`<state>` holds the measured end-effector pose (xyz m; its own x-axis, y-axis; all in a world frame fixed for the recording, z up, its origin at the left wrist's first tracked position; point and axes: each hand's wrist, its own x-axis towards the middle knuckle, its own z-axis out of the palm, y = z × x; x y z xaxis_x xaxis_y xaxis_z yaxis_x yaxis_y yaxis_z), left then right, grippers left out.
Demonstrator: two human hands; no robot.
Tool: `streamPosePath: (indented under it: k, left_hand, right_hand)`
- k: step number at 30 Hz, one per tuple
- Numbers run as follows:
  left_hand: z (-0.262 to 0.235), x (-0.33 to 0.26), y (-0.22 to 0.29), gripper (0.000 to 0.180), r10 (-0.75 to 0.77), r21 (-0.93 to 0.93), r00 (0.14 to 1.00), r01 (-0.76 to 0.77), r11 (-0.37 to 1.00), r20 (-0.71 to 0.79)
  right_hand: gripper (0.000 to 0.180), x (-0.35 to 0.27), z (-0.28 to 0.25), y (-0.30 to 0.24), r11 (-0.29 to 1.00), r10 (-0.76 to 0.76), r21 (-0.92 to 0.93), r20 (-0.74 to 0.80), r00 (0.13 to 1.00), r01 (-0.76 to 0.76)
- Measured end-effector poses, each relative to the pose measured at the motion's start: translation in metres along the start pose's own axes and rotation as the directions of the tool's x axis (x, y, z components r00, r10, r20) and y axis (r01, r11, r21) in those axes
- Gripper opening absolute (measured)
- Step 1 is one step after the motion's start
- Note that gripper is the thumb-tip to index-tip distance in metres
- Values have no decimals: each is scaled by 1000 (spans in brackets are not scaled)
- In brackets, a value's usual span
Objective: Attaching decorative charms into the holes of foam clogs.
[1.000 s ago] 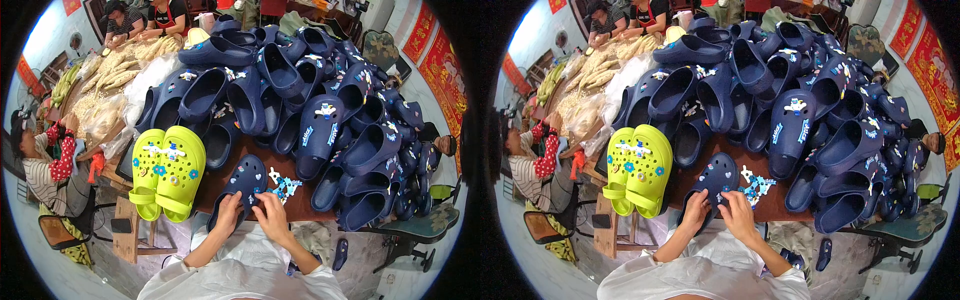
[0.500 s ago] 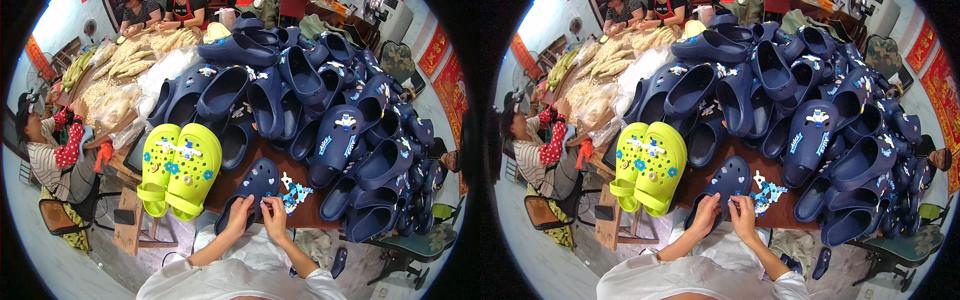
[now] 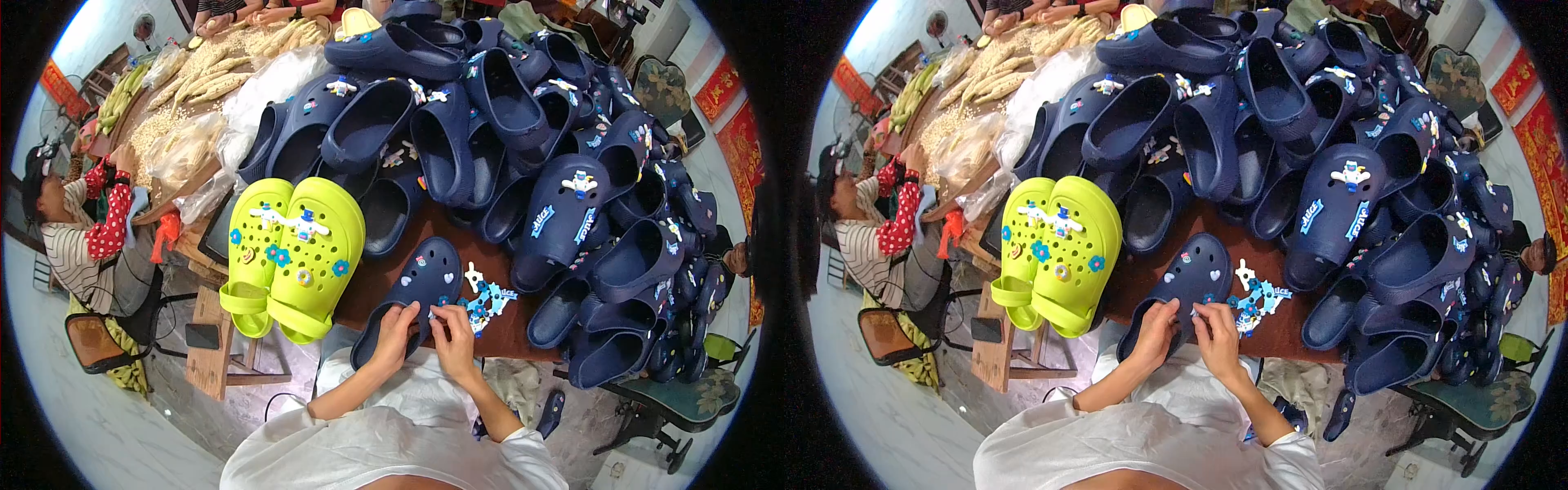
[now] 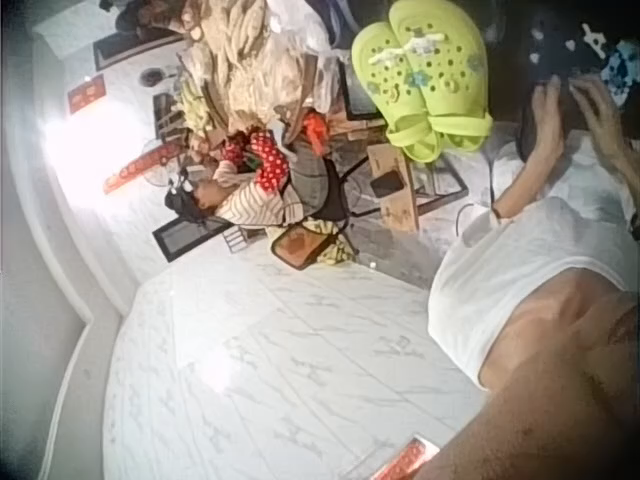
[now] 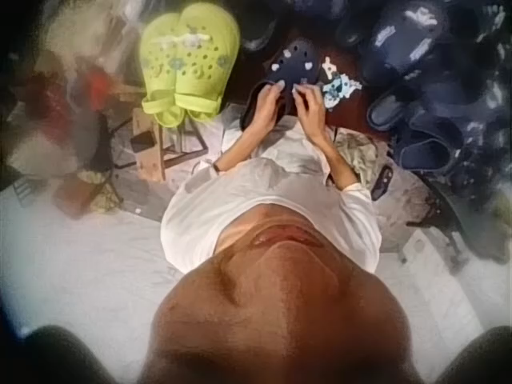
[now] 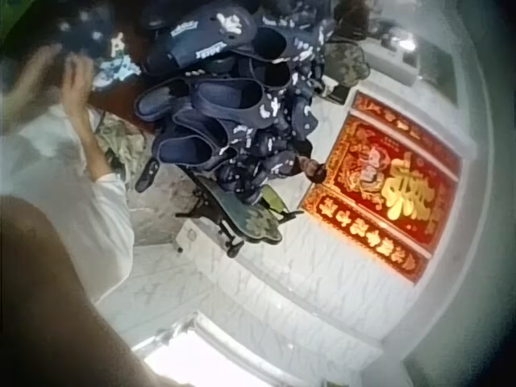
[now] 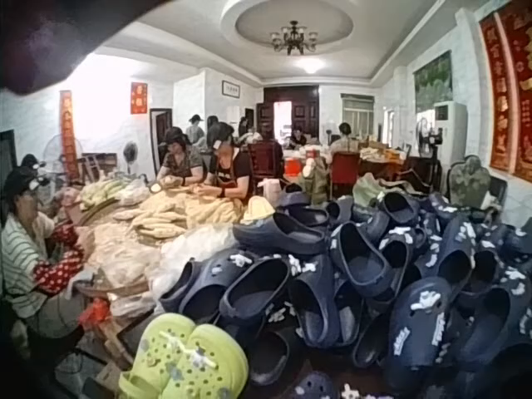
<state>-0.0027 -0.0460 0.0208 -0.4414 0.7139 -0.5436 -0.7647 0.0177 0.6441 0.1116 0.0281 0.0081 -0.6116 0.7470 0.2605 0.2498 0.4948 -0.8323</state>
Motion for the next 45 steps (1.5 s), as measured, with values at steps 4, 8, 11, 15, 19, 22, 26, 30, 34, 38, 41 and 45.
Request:
streamPosePath:
  k: [4,8,11,15,19,22,26,30,34,38,41,45]
  left_hand:
    - [-5,4,-5,24,12,15,999,-13,1000,33]
    - [-7,3,-3,24,-9,5,1000,9,1000,22]
    - [-5,1,-1,18,9,0,1000,-9,1000,16]
    - [-5,1,-4,20,9,15,999,-10,1000,42]
    - [-7,3,-8,26,54,10,998,-54,998,28]
    - [-3,2,-3,27,63,4,998,-63,998,4]
    - [-8,8,-5,24,77,-8,996,-77,997,33]
    - [-10,9,-8,24,87,3,996,-87,996,9]
    - [-8,8,-6,24,95,17,995,-95,995,20]
    - [-13,9,-8,23,93,36,995,-94,995,38]
    - [-11,9,-8,24,89,35,996,-90,995,30]
    - [-12,12,-11,25,105,11,994,-105,994,24]
  right_hand:
    - [23,2,-8,-7,984,151,96,4,989,-151]
    - [20,9,-14,5,977,172,143,-77,982,-160]
    - [22,18,-25,9,981,176,101,-124,977,-164]
    - [33,27,-35,26,972,210,167,-294,933,-166]
    - [40,37,-47,35,916,301,375,-417,858,-139]
    - [41,41,-63,43,928,296,354,-503,812,-118]
    - [45,56,-80,41,870,399,477,-530,748,-126]
    - [50,76,-96,45,722,398,691,-386,832,-25]
    - [33,99,-104,50,406,574,913,-281,769,31]
    - [33,113,-101,49,440,492,892,-340,801,108]
    - [34,115,-99,42,497,503,858,-406,763,129]
    - [38,112,-101,48,492,489,865,-368,791,98]
